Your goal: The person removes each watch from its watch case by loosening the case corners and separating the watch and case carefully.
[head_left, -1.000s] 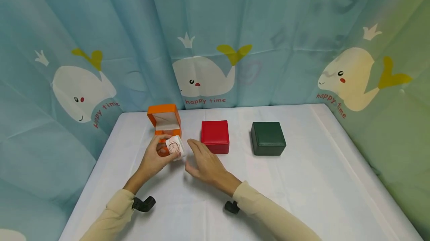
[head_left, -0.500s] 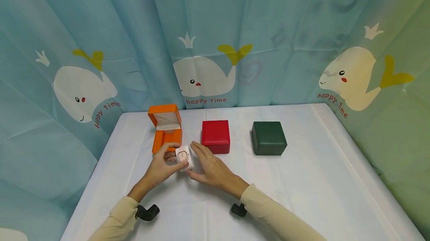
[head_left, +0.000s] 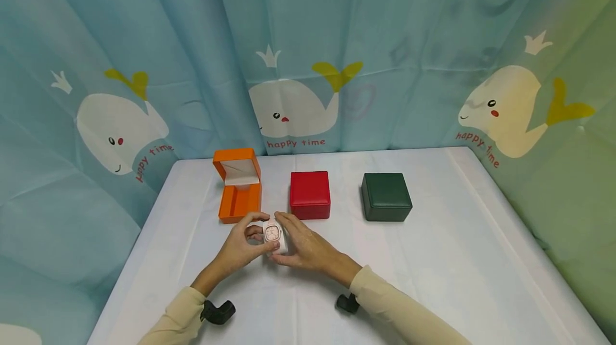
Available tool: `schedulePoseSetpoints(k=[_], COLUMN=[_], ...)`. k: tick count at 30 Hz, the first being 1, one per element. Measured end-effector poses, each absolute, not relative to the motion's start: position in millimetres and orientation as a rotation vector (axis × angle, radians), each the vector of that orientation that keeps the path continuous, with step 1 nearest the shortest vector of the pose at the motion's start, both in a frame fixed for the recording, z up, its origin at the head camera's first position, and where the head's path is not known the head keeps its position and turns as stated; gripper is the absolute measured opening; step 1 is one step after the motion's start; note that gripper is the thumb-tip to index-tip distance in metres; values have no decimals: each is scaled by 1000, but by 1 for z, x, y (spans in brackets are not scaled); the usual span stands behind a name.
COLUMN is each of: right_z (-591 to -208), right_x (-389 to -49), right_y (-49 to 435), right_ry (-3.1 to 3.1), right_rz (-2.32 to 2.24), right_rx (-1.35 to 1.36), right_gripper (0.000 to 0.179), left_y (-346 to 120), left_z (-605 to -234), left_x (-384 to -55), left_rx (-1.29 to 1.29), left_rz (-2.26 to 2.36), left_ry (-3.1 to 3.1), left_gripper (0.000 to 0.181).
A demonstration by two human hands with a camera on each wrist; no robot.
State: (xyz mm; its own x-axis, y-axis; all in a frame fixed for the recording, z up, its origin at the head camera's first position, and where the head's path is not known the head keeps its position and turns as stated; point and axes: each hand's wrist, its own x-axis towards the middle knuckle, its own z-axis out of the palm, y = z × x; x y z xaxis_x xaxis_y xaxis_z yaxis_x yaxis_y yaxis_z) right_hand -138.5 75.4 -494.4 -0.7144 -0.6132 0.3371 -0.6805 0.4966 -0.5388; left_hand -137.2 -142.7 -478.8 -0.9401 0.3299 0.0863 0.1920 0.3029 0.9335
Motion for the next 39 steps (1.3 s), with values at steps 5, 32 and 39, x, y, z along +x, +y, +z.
schedulePoseSetpoints(k=[5,32,39], right_z=[-498,-503,-505], right_x=[-136,-130,-130], right_y=[80,85,85], right_ry=[-2587,-2540,-2550], right_rz=[1028,1224,1268], right_rx=[1162,1120,1113], right_gripper=[87,79,80], left_y=[-143,-150,-151], left_z=[-484,-490,-491], left_x=[-135,-135,-135], left_rx=[544,672,612], left_rz=[1711,1685,1683], left_ry=[2319,2185,2177], left_gripper=[59,71,69])
